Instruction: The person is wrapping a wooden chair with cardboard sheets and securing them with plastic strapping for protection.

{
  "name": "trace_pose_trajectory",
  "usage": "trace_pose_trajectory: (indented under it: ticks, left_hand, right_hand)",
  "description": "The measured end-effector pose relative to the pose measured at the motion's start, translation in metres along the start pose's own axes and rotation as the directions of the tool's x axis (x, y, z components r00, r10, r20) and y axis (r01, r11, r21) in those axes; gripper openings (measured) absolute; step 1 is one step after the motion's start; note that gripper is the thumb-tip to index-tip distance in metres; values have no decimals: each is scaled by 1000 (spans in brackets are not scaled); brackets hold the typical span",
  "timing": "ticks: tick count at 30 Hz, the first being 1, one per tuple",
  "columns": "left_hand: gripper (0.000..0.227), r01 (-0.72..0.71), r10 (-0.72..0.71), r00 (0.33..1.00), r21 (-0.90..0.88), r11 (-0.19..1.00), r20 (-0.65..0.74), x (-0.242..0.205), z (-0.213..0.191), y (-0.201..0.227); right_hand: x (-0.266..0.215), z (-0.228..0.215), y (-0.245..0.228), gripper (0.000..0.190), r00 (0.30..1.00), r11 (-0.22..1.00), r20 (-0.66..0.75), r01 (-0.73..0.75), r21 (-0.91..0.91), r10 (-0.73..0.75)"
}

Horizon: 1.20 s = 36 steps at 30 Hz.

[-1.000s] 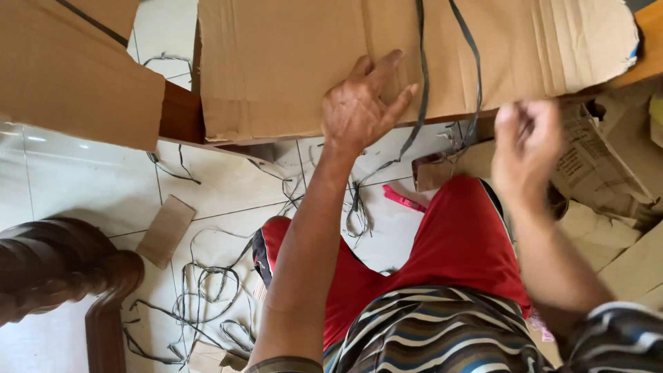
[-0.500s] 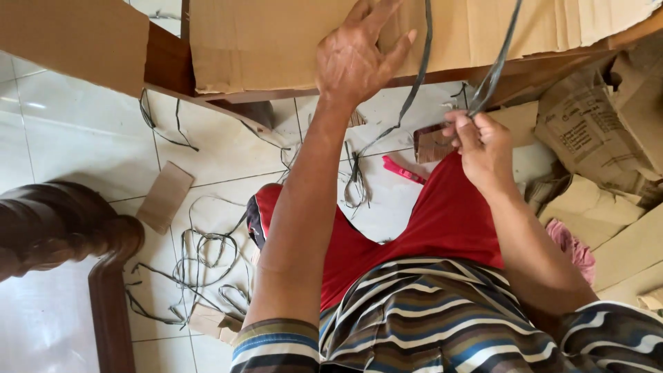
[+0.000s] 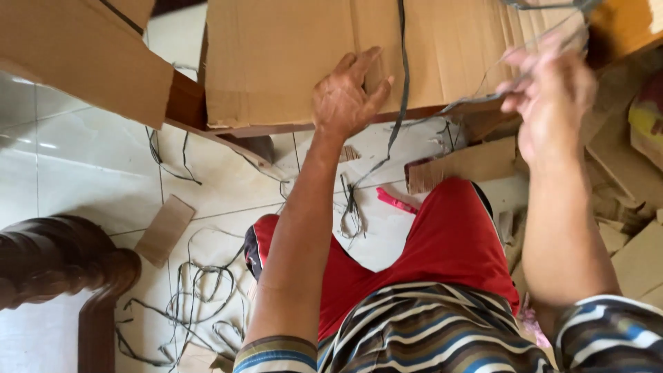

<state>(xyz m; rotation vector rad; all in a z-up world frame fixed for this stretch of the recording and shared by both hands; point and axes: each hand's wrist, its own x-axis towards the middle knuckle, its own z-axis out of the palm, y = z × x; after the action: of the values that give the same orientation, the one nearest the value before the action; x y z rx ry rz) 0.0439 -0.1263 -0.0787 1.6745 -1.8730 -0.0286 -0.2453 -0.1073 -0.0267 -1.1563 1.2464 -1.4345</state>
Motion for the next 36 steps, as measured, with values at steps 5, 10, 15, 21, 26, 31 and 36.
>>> trace_pose_trajectory:
  ticks: [5,10,15,21,26,31,36]
  left_hand:
    - [66,14,-14,1000,32,999,0,4,-3,-2]
    - [65,-4,3,999,20,1000,42,-2,3,-8]
    - [57,-16,5,995,-118,993,-98,-15,-9,-4]
    - [42,27,-73,864,-99,995,-498,-70,-17,-4]
    - [41,49,6,850,90,995,-526,-100,-18,-21]
    - [65,76,13,915,204,976,-402,-102,-29,-23]
    - [78,121,-59,980,333,935,-191,-94,-25,-38]
  right_hand:
    - [-39,-40,-22,30,861,551,324,502,-667,-392]
    - [151,-321,206,78,861,994,-509,52,97,5]
    - [95,-161,27,42,901,864,58,428,-266,-429]
    - [103,-168,81,62,941,942,83,333,-30,-330]
    - [57,-124,79,85,999,975,-41,-15,-220,6]
    - [60,-133,108,93,997,983,-16,68,-171,-71]
    - [82,-135,104,72,988,991,154,39,-127,-20]
